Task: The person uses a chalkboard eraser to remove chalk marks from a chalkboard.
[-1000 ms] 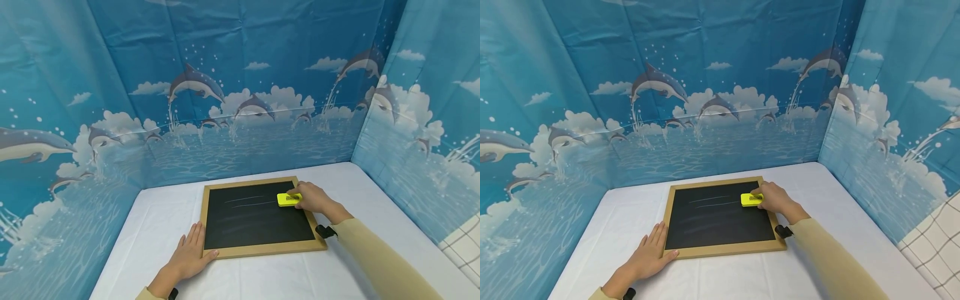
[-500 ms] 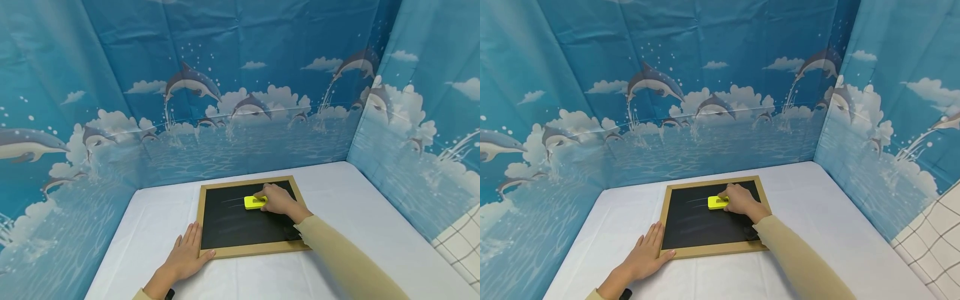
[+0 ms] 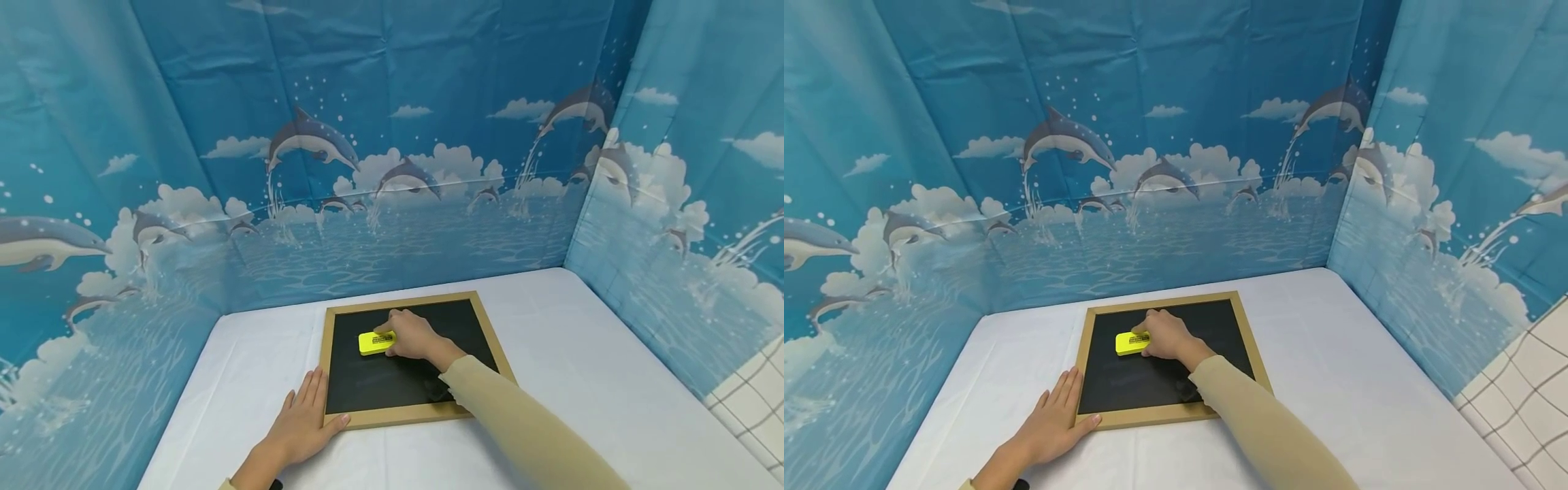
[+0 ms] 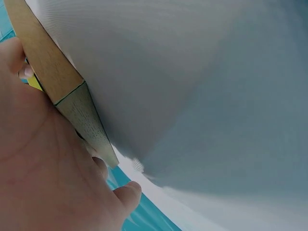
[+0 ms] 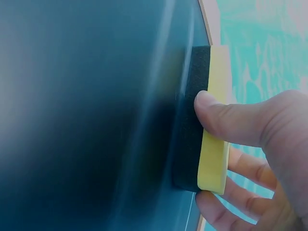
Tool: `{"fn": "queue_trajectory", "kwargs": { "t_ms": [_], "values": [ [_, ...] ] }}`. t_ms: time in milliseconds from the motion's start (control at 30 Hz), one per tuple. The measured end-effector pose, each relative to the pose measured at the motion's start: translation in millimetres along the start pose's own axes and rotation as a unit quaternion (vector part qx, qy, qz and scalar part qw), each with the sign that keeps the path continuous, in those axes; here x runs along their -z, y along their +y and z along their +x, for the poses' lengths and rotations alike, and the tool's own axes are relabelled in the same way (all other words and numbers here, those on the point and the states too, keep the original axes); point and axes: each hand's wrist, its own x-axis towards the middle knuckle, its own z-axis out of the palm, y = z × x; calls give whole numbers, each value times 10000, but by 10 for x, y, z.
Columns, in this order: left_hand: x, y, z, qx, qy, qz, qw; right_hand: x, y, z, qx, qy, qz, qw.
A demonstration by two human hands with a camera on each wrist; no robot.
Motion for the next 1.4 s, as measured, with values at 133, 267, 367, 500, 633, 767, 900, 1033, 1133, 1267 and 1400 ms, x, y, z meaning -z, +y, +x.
{"fn": "queue_trajectory", "kwargs": {
  "t_ms": [133, 267, 367, 500, 633, 767, 900, 1033, 1133, 1267, 1400],
  "values": [
    [-20, 17, -3, -60, 32, -49, 10000, -29, -66, 29, 35, 4, -41, 10000],
    [-33, 61, -2, -103, 33, -82, 9999, -19, 8, -27, -55, -38, -156, 9999],
    [-27, 89, 0, -105, 14, -78, 9999, 22, 123, -107, -113, -94, -103, 9998],
    [2, 108, 5, -151, 72, -28, 9999, 118, 313, -255, -296, -22, -83, 9995],
    [21, 110, -6, -214, 115, -6, 9997, 191, 535, -455, -525, 32, -149, 9985],
    [-10, 90, -12, -256, 132, -21, 9996, 269, 772, -665, -623, 62, -96, 9980],
    [-45, 88, 1, -269, 132, -43, 9995, 387, 1018, -831, -638, 5, -13, 9980],
    [-33, 91, -2, -269, 95, -63, 9996, 451, 1211, -950, -856, -19, -29, 9963],
    [-13, 59, -16, -239, 101, -39, 9997, 451, 1253, -956, -890, 4, 45, 9960],
    [-4, 4, -17, -230, 158, 4, 9996, 427, 1186, -852, -750, 32, 234, 9969],
    [-22, -33, -8, -218, 110, 28, 9997, 365, 1018, -703, -657, 26, 204, 9976]
  ]
}}
